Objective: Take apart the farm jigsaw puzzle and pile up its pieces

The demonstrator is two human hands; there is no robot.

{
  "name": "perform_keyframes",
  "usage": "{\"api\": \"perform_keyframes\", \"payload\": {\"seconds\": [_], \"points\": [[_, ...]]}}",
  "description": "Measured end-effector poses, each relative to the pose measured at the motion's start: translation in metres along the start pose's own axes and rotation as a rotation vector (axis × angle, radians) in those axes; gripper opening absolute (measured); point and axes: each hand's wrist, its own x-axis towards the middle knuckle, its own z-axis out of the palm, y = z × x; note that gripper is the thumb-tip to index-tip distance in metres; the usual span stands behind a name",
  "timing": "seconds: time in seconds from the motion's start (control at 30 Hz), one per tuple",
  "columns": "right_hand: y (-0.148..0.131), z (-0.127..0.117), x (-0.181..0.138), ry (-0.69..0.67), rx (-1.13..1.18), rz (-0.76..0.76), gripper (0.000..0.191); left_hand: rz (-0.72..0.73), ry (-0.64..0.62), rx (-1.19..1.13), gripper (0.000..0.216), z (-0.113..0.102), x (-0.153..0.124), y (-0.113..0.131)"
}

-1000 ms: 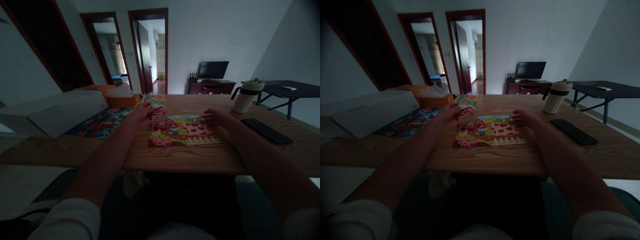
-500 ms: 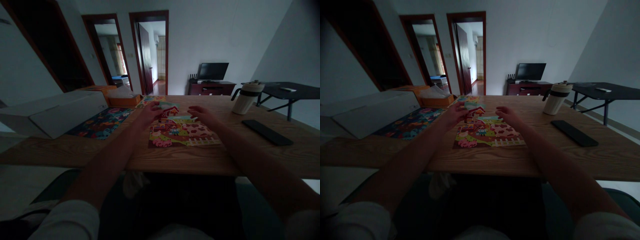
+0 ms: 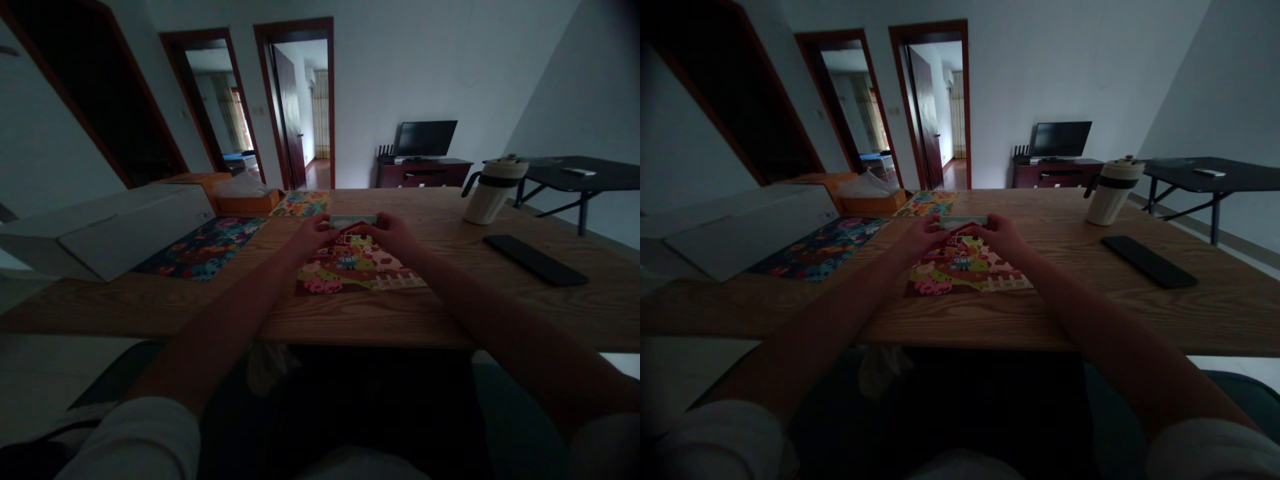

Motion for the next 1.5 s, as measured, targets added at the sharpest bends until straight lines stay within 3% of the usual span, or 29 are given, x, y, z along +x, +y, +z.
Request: {"api": "perform_keyframes", "payload": {"seconds": [0.17, 0.33, 0.43, 0.57, 0.7, 0.93, 1.13, 1.27, 1.5], "points": [[-0.011, 0.004, -0.008, 0.081, -0.134, 0.031, 0.036, -0.013, 0.028, 0.018, 0.024, 0.004, -0.001, 0.002], [-0.02, 0.007, -0.011, 0.151, -0.249, -0.144, 0.03, -0.034, 0.047, -0.043, 0.025, 0.005, 0.0, 0.001], [-0.022, 0.008, -0.012, 0.105, -0.168, -0.17, 0.026, -0.025, 0.022, -0.123, 0.026, 0.005, 0.0, 0.001], [-0.024, 0.007, -0.015, 0.008, -0.039, -0.007, 0.027, -0.009, 0.048, -0.096, 0.024, 0.004, 0.002, -0.001], [-0.024, 0.004, -0.018, 0.009, -0.025, 0.089, 0.036, -0.015, 0.084, -0.034, 0.022, 0.003, 0.003, -0.005], [-0.017, 0.009, -0.015, -0.094, -0.012, -0.115, 0.036, -0.013, 0.096, -0.061, 0.022, 0.008, 0.003, -0.007], [0.0, 0.016, -0.01, 0.006, -0.056, -0.058, 0.042, -0.061, 0.024, -0.081, 0.027, 0.01, 0.001, -0.009], [0.003, 0.02, -0.01, -0.025, 0.007, -0.107, 0.039, -0.067, -0.073, -0.1, 0.029, 0.013, -0.001, -0.013], [-0.002, 0.017, -0.013, -0.071, -0.119, -0.147, 0.039, 0.007, -0.197, 0.011, 0.036, 0.016, -0.002, -0.012]]}}
